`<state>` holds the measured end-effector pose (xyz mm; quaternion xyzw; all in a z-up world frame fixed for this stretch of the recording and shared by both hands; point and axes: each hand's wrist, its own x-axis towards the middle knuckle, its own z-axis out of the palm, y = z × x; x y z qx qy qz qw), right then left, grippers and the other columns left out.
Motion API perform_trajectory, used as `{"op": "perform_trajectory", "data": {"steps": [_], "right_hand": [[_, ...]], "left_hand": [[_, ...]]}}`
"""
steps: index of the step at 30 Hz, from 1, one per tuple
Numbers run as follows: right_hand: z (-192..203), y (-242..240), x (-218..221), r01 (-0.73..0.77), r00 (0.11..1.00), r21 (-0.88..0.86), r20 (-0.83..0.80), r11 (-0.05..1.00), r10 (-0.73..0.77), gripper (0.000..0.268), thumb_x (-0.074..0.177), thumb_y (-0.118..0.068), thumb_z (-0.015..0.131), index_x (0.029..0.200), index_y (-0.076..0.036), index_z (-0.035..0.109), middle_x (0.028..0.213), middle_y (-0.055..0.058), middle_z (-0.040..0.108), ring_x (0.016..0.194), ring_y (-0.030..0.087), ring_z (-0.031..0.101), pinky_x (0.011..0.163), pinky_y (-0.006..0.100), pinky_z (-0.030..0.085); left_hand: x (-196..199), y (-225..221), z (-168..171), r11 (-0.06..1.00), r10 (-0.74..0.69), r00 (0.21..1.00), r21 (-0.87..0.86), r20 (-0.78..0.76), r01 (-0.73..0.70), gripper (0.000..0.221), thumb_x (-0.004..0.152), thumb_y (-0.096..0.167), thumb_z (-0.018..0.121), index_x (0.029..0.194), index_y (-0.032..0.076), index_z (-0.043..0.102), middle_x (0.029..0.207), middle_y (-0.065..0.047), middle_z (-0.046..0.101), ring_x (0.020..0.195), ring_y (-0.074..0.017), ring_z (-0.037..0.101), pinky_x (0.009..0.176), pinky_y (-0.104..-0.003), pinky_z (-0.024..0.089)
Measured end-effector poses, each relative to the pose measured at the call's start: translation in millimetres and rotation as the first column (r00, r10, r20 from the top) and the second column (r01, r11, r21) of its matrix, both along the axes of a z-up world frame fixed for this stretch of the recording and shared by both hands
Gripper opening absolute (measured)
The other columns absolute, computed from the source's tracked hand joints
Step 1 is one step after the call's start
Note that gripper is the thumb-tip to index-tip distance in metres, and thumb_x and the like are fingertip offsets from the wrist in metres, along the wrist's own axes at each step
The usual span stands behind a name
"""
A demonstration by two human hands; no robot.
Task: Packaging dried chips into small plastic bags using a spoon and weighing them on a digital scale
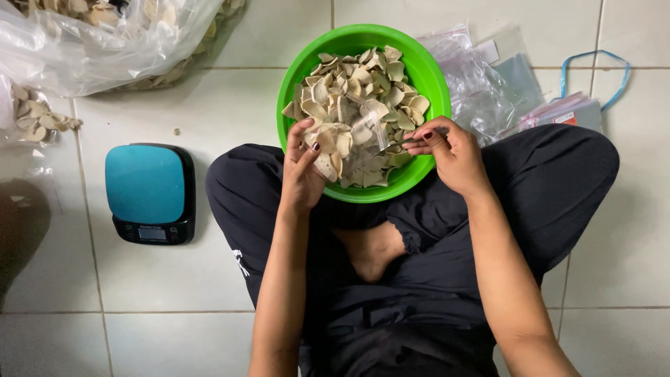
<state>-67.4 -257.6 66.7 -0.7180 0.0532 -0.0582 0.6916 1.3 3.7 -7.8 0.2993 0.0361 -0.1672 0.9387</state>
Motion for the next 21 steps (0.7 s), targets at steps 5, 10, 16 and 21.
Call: {"op": "perform_trajectory", "data": {"steps": [5, 10, 16, 21], "right_hand": [[-9, 0, -1, 0.021, 0.997, 0.115, -0.078, 0.993, -0.012, 0.024, 0.113, -0.013, 0.047, 0.105, 0.007, 0.059, 0.106, 0.026, 0.072, 0.093, 0.028, 0.075, 0.082, 0.039, 0.065], [-29, 7, -6, 0.062, 0.963, 0.19, -0.27, 0.98, -0.009, 0.024, 0.112, -0.015, 0.046, 0.109, 0.005, 0.059, 0.104, 0.029, 0.072, 0.088, 0.031, 0.076, 0.078, 0.042, 0.066], [-45, -5, -11, 0.156, 0.898, 0.234, -0.438, 0.96, -0.039, 0.024, 0.113, -0.017, 0.043, 0.112, 0.003, 0.057, 0.102, 0.027, 0.072, 0.085, 0.028, 0.077, 0.077, 0.039, 0.067], [-48, -5, -12, 0.17, 0.891, 0.263, -0.453, 0.95, -0.034, 0.024, 0.113, -0.018, 0.045, 0.112, 0.001, 0.059, 0.104, 0.03, 0.072, 0.087, 0.033, 0.077, 0.077, 0.043, 0.067]], "left_hand": [[-1, 0, 3, 1.0, -0.004, 1.0, 0.005, -0.003, 0.004, 0.047, 0.095, 0.006, 0.065, 0.138, 0.006, 0.045, 0.123, -0.024, 0.061, 0.102, -0.0354, 0.072, 0.073, -0.044, 0.068], [1, -1, -5, 1.0, -0.005, 1.0, 0.015, 0.011, 0.005, 0.046, 0.096, 0.007, 0.065, 0.138, 0.006, 0.046, 0.125, -0.025, 0.061, 0.103, -0.0368, 0.071, 0.075, -0.047, 0.067], [0, -3, 13, 1.0, -0.009, 1.0, 0.006, 0.008, 0.009, 0.046, 0.096, 0.008, 0.065, 0.138, 0.007, 0.046, 0.124, -0.024, 0.061, 0.1, -0.0347, 0.072, 0.071, -0.045, 0.067], [-1, -2, 5, 1.0, -0.002, 1.0, 0.002, 0.017, 0.002, 0.046, 0.096, 0.007, 0.065, 0.138, 0.006, 0.046, 0.124, -0.024, 0.061, 0.099, -0.0345, 0.072, 0.071, -0.045, 0.067]]}}
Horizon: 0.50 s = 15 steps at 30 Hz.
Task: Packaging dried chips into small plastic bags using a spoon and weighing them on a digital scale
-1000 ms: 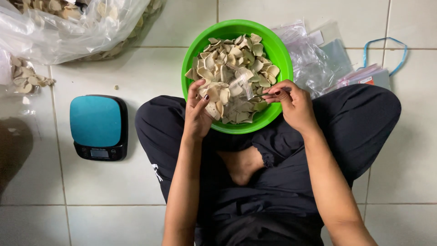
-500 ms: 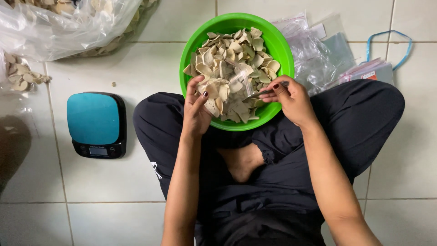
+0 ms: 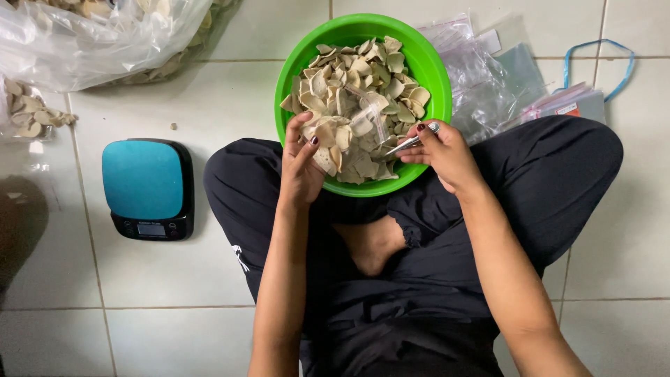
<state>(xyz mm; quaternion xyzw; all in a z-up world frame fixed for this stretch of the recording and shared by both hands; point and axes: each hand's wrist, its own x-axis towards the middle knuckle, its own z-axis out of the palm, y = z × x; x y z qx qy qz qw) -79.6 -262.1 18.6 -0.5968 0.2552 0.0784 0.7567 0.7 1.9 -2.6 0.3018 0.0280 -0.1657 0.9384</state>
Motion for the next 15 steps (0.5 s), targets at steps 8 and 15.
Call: {"op": "perform_trajectory", "data": {"steps": [8, 15], "right_hand": [[13, -16, -2, 0.081, 0.996, 0.069, 0.03, 0.994, -0.083, 0.023, 0.113, -0.022, 0.047, 0.115, -0.002, 0.057, 0.11, 0.027, 0.071, 0.091, 0.03, 0.077, 0.082, 0.041, 0.067], [73, -48, -9, 0.166, 0.979, 0.037, 0.11, 0.985, -0.169, 0.023, 0.115, -0.026, 0.047, 0.113, -0.005, 0.056, 0.109, 0.026, 0.073, 0.091, 0.029, 0.078, 0.081, 0.039, 0.069]], "left_hand": [[-1, -1, 9, 1.0, -0.011, 1.0, -0.006, -0.014, 0.01, 0.048, 0.095, 0.008, 0.066, 0.139, 0.007, 0.045, 0.126, -0.024, 0.06, 0.102, -0.0348, 0.071, 0.073, -0.043, 0.068], [-1, 4, 5, 1.0, -0.009, 1.0, -0.017, -0.022, 0.008, 0.047, 0.095, 0.008, 0.065, 0.138, 0.008, 0.046, 0.126, -0.023, 0.059, 0.104, -0.0356, 0.071, 0.075, -0.044, 0.068]]}}
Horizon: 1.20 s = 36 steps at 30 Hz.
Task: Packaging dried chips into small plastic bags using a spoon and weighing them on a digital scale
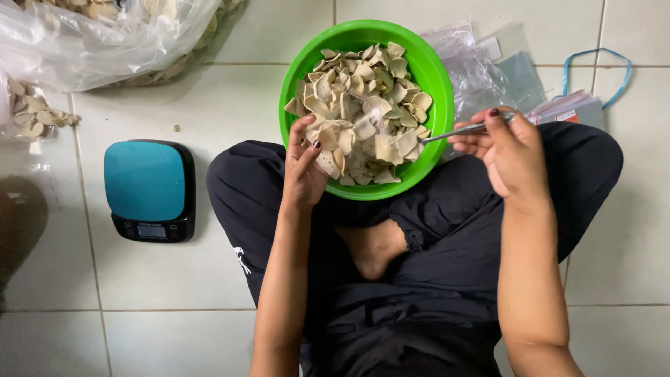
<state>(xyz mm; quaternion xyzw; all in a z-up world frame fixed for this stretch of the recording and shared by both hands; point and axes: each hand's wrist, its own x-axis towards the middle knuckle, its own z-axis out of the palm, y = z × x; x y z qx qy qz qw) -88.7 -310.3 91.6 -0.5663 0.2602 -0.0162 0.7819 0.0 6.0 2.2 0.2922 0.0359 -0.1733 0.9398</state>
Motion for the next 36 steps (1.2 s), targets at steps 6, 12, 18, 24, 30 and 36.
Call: {"op": "perform_trajectory", "data": {"steps": [6, 12, 18, 24, 30, 36], "right_hand": [[78, -3, 0, 0.08, 0.997, -0.245, 0.02, 0.966, -0.078, 0.023, 0.113, -0.031, 0.055, 0.109, -0.009, 0.058, 0.108, 0.024, 0.07, 0.088, 0.031, 0.076, 0.083, 0.031, 0.066], [91, 27, 22, 0.067, 0.993, -0.316, 0.117, 0.946, -0.031, 0.024, 0.114, -0.03, 0.053, 0.11, -0.006, 0.055, 0.107, 0.023, 0.071, 0.085, 0.03, 0.076, 0.083, 0.033, 0.068], [68, 80, 39, -0.021, 0.966, -0.293, 0.24, 0.956, 0.094, 0.028, 0.112, -0.025, 0.049, 0.112, 0.003, 0.054, 0.106, 0.035, 0.069, 0.089, 0.035, 0.076, 0.078, 0.044, 0.067], [97, 99, 34, 0.031, 0.887, -0.553, 0.399, 0.832, 0.232, 0.02, 0.108, -0.006, 0.055, 0.1, 0.011, 0.061, 0.101, 0.034, 0.071, 0.087, 0.039, 0.077, 0.077, 0.045, 0.065], [80, 49, 17, 0.219, 0.855, -0.531, 0.509, 0.818, 0.101, 0.035, 0.117, -0.025, 0.038, 0.116, 0.009, 0.045, 0.113, 0.037, 0.063, 0.093, 0.04, 0.073, 0.082, 0.043, 0.065], [35, 28, 14, 0.147, 0.925, -0.63, 0.361, 0.762, 0.121, 0.029, 0.121, -0.022, 0.044, 0.113, 0.006, 0.049, 0.105, 0.032, 0.068, 0.091, 0.034, 0.073, 0.079, 0.038, 0.062]], "left_hand": [[-3, 0, 21, 0.999, -0.032, 0.999, 0.036, 0.042, 0.03, 0.045, 0.092, 0.008, 0.071, 0.133, 0.012, 0.053, 0.129, -0.009, 0.054, 0.112, -0.0195, 0.059, 0.093, -0.033, 0.055], [-1, -1, 27, 0.997, -0.063, 0.989, 0.056, 0.134, 0.056, 0.048, 0.093, 0.013, 0.076, 0.135, 0.012, 0.053, 0.139, -0.006, 0.047, 0.12, -0.0208, 0.056, 0.101, -0.036, 0.052], [1, -4, -12, 1.0, -0.022, 0.998, -0.004, 0.052, 0.022, 0.055, 0.091, 0.007, 0.069, 0.139, 0.005, 0.044, 0.128, -0.023, 0.058, 0.104, -0.0353, 0.07, 0.072, -0.047, 0.067], [2, 1, -19, 1.0, -0.029, 0.999, 0.003, 0.046, 0.029, 0.057, 0.091, 0.008, 0.069, 0.141, 0.007, 0.043, 0.13, -0.024, 0.056, 0.106, -0.0374, 0.069, 0.075, -0.05, 0.067], [3, -3, -13, 0.999, -0.001, 0.998, -0.036, 0.057, 0.003, 0.056, 0.092, 0.007, 0.068, 0.142, 0.007, 0.043, 0.126, -0.026, 0.06, 0.107, -0.0386, 0.07, 0.079, -0.051, 0.065], [4, -1, -21, 1.0, 0.003, 0.996, -0.029, 0.084, -0.001, 0.055, 0.093, 0.006, 0.066, 0.142, 0.007, 0.042, 0.126, -0.027, 0.059, 0.109, -0.0394, 0.069, 0.084, -0.053, 0.064]]}}
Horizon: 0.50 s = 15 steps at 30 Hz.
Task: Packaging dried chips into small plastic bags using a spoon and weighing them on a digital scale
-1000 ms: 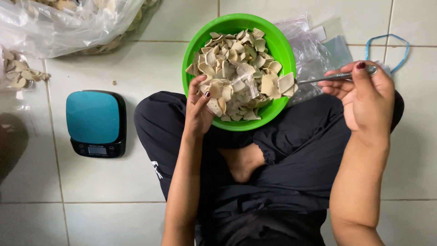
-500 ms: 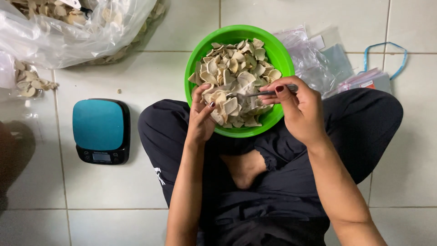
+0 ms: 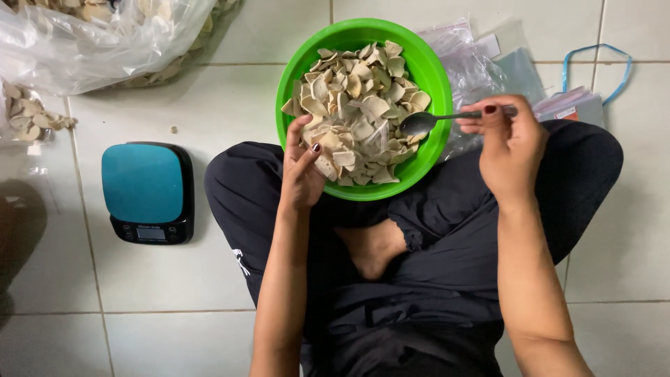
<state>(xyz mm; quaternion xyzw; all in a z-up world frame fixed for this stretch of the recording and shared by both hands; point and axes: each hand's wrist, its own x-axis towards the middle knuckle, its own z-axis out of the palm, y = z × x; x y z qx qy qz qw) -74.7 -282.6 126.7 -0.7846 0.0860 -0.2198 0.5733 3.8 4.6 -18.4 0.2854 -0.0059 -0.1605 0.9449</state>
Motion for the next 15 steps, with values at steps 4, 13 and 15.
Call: {"op": "perform_trajectory", "data": {"steps": [4, 13, 15], "right_hand": [[-15, 1, 0, -0.114, 0.992, -0.086, -0.065, 0.99, 0.109, 0.024, 0.117, -0.011, 0.052, 0.106, 0.01, 0.057, 0.104, 0.032, 0.071, 0.092, 0.037, 0.073, 0.079, 0.043, 0.061], [-44, 11, 3, -0.198, 0.952, -0.017, -0.239, 0.98, 0.189, 0.016, 0.112, -0.005, 0.056, 0.103, 0.005, 0.064, 0.099, 0.027, 0.073, 0.09, 0.032, 0.074, 0.078, 0.043, 0.062], [-57, 8, 2, -0.191, 0.942, 0.03, -0.275, 0.981, 0.192, 0.016, 0.112, -0.005, 0.055, 0.105, 0.006, 0.063, 0.097, 0.028, 0.072, 0.089, 0.032, 0.073, 0.078, 0.044, 0.062]], "left_hand": [[-1, -1, 4, 1.0, 0.01, 1.0, 0.025, -0.015, -0.01, 0.056, 0.092, 0.009, 0.069, 0.142, 0.008, 0.044, 0.128, -0.027, 0.061, 0.111, -0.0375, 0.069, 0.087, -0.05, 0.063], [-3, -3, 9, 0.998, 0.016, 0.999, 0.055, -0.029, -0.014, 0.056, 0.091, 0.011, 0.07, 0.141, 0.009, 0.045, 0.13, -0.026, 0.062, 0.113, -0.0351, 0.069, 0.09, -0.047, 0.062], [-3, -3, 9, 0.998, 0.013, 0.999, 0.064, -0.031, -0.011, 0.056, 0.091, 0.012, 0.07, 0.141, 0.01, 0.045, 0.13, -0.025, 0.062, 0.113, -0.0345, 0.069, 0.091, -0.046, 0.062]]}}
